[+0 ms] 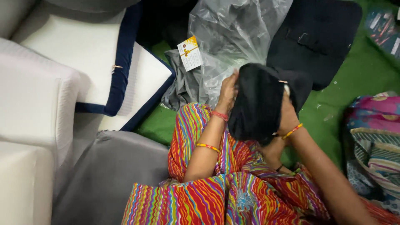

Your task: Put foam pillow cores into black fabric covers and fasten straps.

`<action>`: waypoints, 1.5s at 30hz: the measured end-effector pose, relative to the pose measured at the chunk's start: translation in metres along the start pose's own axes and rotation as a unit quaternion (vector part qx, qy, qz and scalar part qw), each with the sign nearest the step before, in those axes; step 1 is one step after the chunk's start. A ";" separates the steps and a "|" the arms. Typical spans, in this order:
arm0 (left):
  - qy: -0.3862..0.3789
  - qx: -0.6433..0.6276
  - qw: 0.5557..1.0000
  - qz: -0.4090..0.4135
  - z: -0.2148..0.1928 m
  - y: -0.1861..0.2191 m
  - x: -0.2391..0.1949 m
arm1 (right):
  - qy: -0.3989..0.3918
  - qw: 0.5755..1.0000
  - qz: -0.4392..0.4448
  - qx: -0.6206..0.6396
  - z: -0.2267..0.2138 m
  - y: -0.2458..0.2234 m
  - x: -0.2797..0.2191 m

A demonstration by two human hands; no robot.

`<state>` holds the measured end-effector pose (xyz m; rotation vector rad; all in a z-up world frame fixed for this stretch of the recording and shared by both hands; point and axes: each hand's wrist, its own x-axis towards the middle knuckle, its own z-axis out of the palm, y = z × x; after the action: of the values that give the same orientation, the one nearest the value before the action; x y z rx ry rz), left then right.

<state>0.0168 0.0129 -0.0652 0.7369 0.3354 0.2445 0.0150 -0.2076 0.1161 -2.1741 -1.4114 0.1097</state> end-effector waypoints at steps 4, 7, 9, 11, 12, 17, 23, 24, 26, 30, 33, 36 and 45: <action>-0.052 0.011 0.999 -0.009 0.058 0.077 -0.060 | 0.123 0.989 0.078 0.003 0.040 0.117 -0.051; -0.103 0.034 0.994 0.022 0.078 0.099 -0.099 | 0.219 0.946 0.240 0.011 0.036 0.116 -0.038; -0.149 0.074 0.976 0.142 0.100 0.125 -0.121 | 0.262 0.916 0.304 -0.005 0.041 0.094 -0.024; -0.144 0.112 0.963 0.197 0.114 0.144 -0.136 | 0.238 0.938 0.237 -0.092 0.042 0.071 -0.013; -0.131 0.148 0.949 0.244 0.119 0.151 -0.146 | 0.202 0.948 0.172 -0.175 0.044 0.059 -0.012; -0.099 0.179 0.962 0.182 0.090 0.150 -0.150 | 0.045 0.941 0.027 -0.333 0.036 0.009 -0.006; -0.163 0.104 0.977 0.093 0.089 0.145 -0.135 | -0.022 0.981 0.011 -0.192 0.008 0.017 0.007; -0.167 0.087 0.978 0.083 0.093 0.149 -0.137 | -0.043 0.982 0.014 -0.182 -0.002 0.006 0.013; -0.159 0.077 0.979 0.100 0.100 0.152 -0.135 | -0.052 0.984 0.055 -0.161 0.010 0.015 0.014; -0.124 0.125 0.972 0.158 0.089 0.146 -0.105 | -0.052 0.978 0.187 -0.072 0.046 0.050 0.015; -0.137 0.165 0.966 0.142 0.082 0.142 -0.082 | -0.032 0.981 0.167 -0.093 0.068 0.071 0.013; -0.168 0.087 0.978 0.086 0.089 0.140 -0.078 | -0.008 0.980 0.161 -0.113 0.083 0.087 0.000; 0.063 0.051 0.960 0.269 0.080 0.112 -0.050 | 0.047 0.968 0.166 -0.180 0.107 0.113 -0.018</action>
<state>-0.0101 0.0274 0.0779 0.9079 0.2640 0.7973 0.0626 -0.2159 -0.0333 -2.6631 -1.0660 -0.1381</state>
